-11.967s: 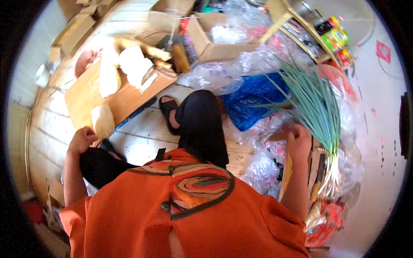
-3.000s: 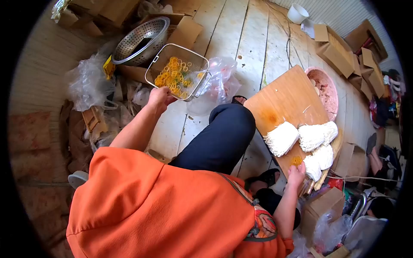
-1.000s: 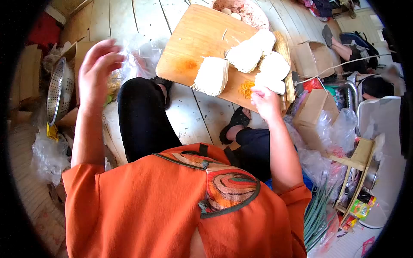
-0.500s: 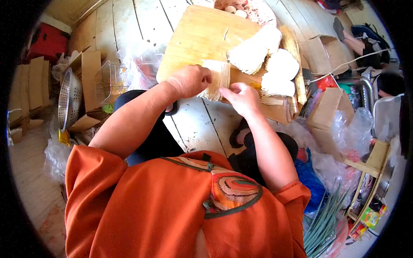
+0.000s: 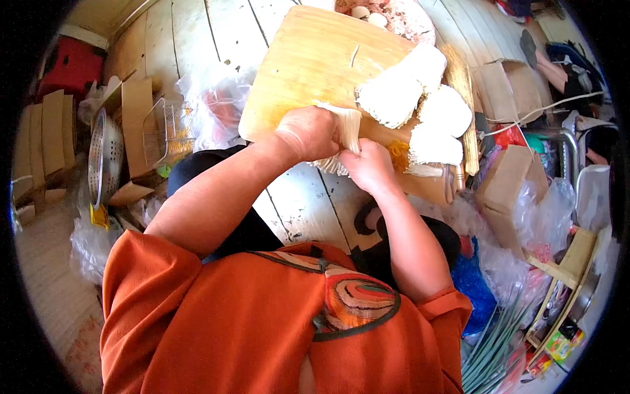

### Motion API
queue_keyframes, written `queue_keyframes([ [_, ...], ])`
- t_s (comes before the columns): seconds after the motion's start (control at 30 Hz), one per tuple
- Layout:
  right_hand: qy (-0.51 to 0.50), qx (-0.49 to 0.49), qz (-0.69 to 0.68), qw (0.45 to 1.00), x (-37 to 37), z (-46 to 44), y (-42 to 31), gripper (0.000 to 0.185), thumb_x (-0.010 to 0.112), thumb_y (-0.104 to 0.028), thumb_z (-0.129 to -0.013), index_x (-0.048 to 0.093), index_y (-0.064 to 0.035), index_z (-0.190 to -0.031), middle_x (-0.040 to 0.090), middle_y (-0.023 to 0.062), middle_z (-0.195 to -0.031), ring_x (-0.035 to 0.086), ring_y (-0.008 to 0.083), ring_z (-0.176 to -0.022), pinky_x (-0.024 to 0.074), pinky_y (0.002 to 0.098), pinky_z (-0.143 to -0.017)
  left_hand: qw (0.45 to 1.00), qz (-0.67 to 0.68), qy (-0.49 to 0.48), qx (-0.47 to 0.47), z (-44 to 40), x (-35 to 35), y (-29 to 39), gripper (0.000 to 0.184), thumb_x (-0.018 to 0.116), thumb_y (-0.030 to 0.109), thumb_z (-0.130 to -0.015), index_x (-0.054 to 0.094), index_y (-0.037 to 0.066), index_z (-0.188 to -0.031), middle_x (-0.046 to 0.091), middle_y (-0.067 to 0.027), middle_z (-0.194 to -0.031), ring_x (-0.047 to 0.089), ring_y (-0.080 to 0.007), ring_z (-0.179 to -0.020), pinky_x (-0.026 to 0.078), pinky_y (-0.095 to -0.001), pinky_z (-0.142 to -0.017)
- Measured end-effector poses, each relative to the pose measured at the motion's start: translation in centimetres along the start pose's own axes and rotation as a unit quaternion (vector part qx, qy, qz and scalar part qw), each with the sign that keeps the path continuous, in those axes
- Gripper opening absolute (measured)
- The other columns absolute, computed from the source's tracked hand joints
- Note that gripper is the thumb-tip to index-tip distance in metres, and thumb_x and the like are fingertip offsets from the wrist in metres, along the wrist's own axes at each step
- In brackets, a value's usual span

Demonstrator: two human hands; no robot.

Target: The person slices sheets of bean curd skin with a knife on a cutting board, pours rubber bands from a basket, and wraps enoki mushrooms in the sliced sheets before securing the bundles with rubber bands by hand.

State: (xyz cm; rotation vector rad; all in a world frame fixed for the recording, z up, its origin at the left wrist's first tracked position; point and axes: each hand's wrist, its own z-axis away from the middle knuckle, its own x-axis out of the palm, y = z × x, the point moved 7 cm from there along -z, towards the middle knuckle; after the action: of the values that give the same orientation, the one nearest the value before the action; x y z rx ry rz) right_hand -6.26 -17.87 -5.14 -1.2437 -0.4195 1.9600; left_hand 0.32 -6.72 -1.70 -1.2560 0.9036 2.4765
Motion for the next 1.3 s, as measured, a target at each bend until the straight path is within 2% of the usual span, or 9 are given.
queue_keyframes([
  [0.17, -0.013, 0.005, -0.013, 1.0, -1.1, -0.3, 0.2, 0.036, 0.057, -0.031, -0.078, 0.066, 0.0025, -0.087, 0.067, 0.0217, -0.078, 0.066, 0.0347, -0.077, 0.0504, 0.0421, -0.073, 0.999, -0.015, 0.031, -0.005, -0.5, 0.4, -1.0, 0.016, 0.059, 0.024, -0.075, 0.069, 0.012, -0.08, 0.068, -0.0152, -0.079, 0.065, -0.0349, -0.075, 0.052, -0.0429, -0.07],
  [0.27, -0.071, 0.078, -0.22, 0.97, -1.2, -0.5, 1.5, 0.027, 0.054, -0.023, -0.085, 0.066, 0.0007, -0.085, 0.064, 0.0053, -0.066, 0.056, 0.0119, -0.052, 0.0454, 0.0289, -0.048, 0.998, -0.049, 0.037, -0.008, -0.6, 0.6, -1.1, 0.017, 0.055, 0.024, -0.077, 0.067, 0.012, -0.078, 0.067, -0.0158, -0.08, 0.065, -0.0353, -0.076, 0.052, -0.0439, -0.07],
  [0.4, -0.113, 0.101, -0.414, 0.898, -3.8, 0.2, 0.9, 0.022, 0.054, -0.026, -0.092, 0.062, -0.0065, -0.085, 0.052, -0.0029, -0.06, 0.044, 0.0024, -0.044, 0.0312, 0.0183, -0.034, 0.998, -0.026, 0.063, -0.007, -0.4, 0.5, -1.7, 0.019, 0.054, 0.023, -0.078, 0.066, 0.008, -0.077, 0.066, -0.0179, -0.078, 0.065, -0.0355, -0.074, 0.052, -0.0429, -0.07],
  [0.57, -0.082, 0.022, -0.432, 0.898, -4.4, -0.3, 1.1, 0.021, 0.056, -0.026, -0.091, 0.063, -0.0061, -0.088, 0.055, -0.0034, -0.066, 0.046, 0.0031, -0.047, 0.0341, 0.0192, -0.037, 0.985, 0.163, -0.033, -0.033, 1.1, -3.0, -0.6, 0.034, 0.06, 0.027, -0.079, 0.066, -0.002, -0.098, 0.068, -0.0189, -0.101, 0.066, -0.0301, -0.093, 0.051, -0.036, -0.085],
  [0.63, -0.006, -0.053, -0.363, 0.93, -4.2, 0.0, 0.4, 0.018, 0.059, -0.023, -0.088, 0.064, -0.0062, -0.093, 0.059, -0.0026, -0.072, 0.051, 0.0051, -0.054, 0.0412, 0.0207, -0.044, 0.894, 0.437, 0.1, -0.013, 0.9, -4.4, -1.3, 0.057, 0.066, 0.039, -0.079, 0.057, -0.005, -0.115, 0.063, -0.0209, -0.112, 0.062, -0.0269, -0.102, 0.047, -0.0347, -0.092],
  [0.7, 0.078, -0.127, -0.322, 0.935, -4.0, 0.5, -1.1, 0.023, 0.064, -0.023, -0.084, 0.064, -0.004, -0.097, 0.065, 0.0021, -0.083, 0.061, 0.0132, -0.072, 0.0513, 0.0291, -0.065, 0.844, 0.531, 0.075, 0.011, 2.1, -5.2, 1.3, 0.056, 0.062, 0.026, -0.087, 0.045, -0.003, -0.131, 0.058, -0.0123, -0.116, 0.054, -0.0196, -0.105, 0.042, -0.0308, -0.097],
  [0.83, 0.144, -0.225, -0.169, 0.949, -5.3, 2.3, -4.5, 0.032, 0.075, -0.029, -0.077, 0.063, -0.0037, -0.093, 0.064, 0.0062, -0.079, 0.061, 0.0152, -0.068, 0.0509, 0.0317, -0.062, 0.741, 0.665, 0.066, 0.072, -0.1, -1.9, 2.1, 0.043, 0.054, 0.02, -0.091, 0.048, -0.002, -0.128, 0.06, -0.0087, -0.113, 0.057, -0.0163, -0.103, 0.045, -0.0303, -0.093],
  [1.2, 0.07, -0.202, -0.359, 0.908, -6.9, 2.3, -3.5, 0.028, 0.072, -0.013, -0.083, 0.062, 0.0025, -0.105, 0.062, 0.0031, -0.089, 0.056, 0.0065, -0.072, 0.0475, 0.0213, -0.064, 0.722, 0.679, 0.034, 0.132, 0.1, -2.1, 2.8, 0.045, 0.048, 0.019, -0.081, 0.052, -0.002, -0.121, 0.06, -0.0093, -0.109, 0.057, -0.0158, -0.098, 0.046, -0.0294, -0.09],
  [1.3, 0.09, -0.225, -0.422, 0.873, -6.0, 2.3, -3.6, 0.026, 0.073, -0.015, -0.083, 0.064, 0.0012, -0.101, 0.066, 0.004, -0.09, 0.059, 0.0076, -0.075, 0.0494, 0.0245, -0.067, 0.711, 0.685, 0.008, 0.157, -0.2, -1.4, 3.0, 0.059, 0.06, 0.045, -0.087, 0.052, -0.001, -0.123, 0.061, -0.009, -0.114, 0.057, -0.0166, -0.103, 0.045, -0.0312, -0.094],
])
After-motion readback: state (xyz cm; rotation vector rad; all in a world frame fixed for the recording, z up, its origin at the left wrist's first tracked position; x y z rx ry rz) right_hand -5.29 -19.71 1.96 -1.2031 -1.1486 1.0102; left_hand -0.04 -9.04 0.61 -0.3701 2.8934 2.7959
